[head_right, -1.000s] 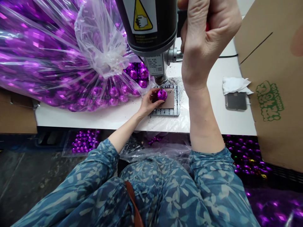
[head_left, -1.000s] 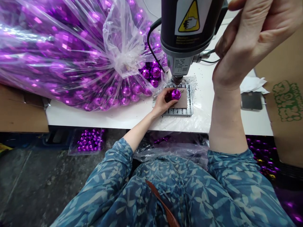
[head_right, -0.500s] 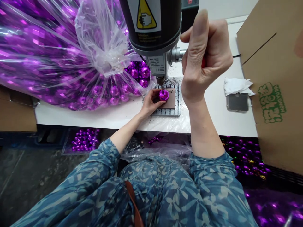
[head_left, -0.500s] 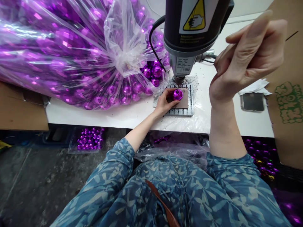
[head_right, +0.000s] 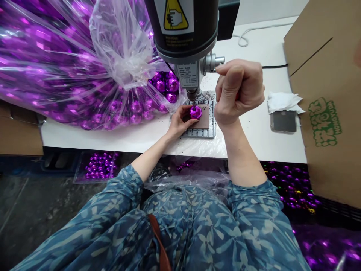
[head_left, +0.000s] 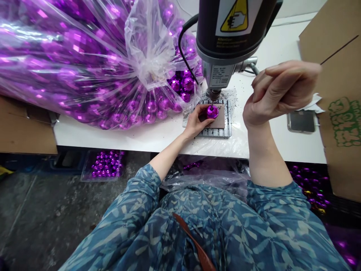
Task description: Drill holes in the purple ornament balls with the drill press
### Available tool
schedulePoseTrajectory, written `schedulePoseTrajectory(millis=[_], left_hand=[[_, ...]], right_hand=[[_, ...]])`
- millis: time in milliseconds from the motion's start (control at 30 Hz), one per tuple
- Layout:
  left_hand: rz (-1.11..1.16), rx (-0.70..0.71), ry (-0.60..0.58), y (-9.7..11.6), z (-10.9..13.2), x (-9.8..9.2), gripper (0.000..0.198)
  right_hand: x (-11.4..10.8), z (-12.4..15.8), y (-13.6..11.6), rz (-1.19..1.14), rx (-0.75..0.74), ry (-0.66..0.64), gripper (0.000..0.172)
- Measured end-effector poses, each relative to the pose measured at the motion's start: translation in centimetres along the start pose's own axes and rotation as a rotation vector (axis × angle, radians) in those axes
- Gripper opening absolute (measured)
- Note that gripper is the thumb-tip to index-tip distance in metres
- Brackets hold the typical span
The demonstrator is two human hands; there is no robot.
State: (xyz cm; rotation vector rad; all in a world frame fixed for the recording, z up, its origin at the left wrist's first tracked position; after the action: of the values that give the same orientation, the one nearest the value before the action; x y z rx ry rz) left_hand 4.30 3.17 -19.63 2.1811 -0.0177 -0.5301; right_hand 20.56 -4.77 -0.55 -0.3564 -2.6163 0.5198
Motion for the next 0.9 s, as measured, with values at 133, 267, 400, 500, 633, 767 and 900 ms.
schedulePoseTrajectory(millis=[133,267,400,500,633,767,900], left_hand=[[-0.006,-0.023,0.003,0.2,0.0,0.0,0.069],[-0.009,-0.071,0.012,0.5,0.0,-0.1,0.069],[0.005,-0.086,0.007,0.8,0.0,-0.2,0.070],[0.007,-0.094,0.007,0.9,-0.1,-0.2,0.069],[-0.036,-0.098,0.056,1.5,-0.1,-0.5,0.068],[-0.147,-0.100,0.165,4.1,1.5,-2.3,0.061],[-0.160,-0.030,-0.184,9.4,4.8,-3.4,0.046]], right_hand=[[-0.3,0.3,0.5,0.011,0.003,0.028,0.054],[-0.9,0.9,1.4,0.043,-0.023,0.048,0.055],[-1.4,2.1,2.0,0.085,0.001,0.019,0.062],[-0.5,1.2,0.8,0.034,0.015,0.024,0.061],[2.2,-3.9,-1.4,-0.022,0.092,0.068,0.055],[4.7,-8.6,-0.9,0.076,0.365,-0.113,0.035],[4.6,-9.3,-0.4,0.102,0.367,-0.127,0.037]])
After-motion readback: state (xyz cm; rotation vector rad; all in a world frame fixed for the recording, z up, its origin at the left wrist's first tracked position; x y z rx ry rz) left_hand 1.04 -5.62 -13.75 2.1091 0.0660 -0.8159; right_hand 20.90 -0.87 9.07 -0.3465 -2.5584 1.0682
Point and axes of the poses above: each hand's wrist, its own z-axis away from the middle knuckle, its own x-axis out of the palm, y = z × x, the point moved 5 cm from there along -z, towards the middle knuckle, and after that the axes turned 6 degrees about -z, right-handed, at the moved point
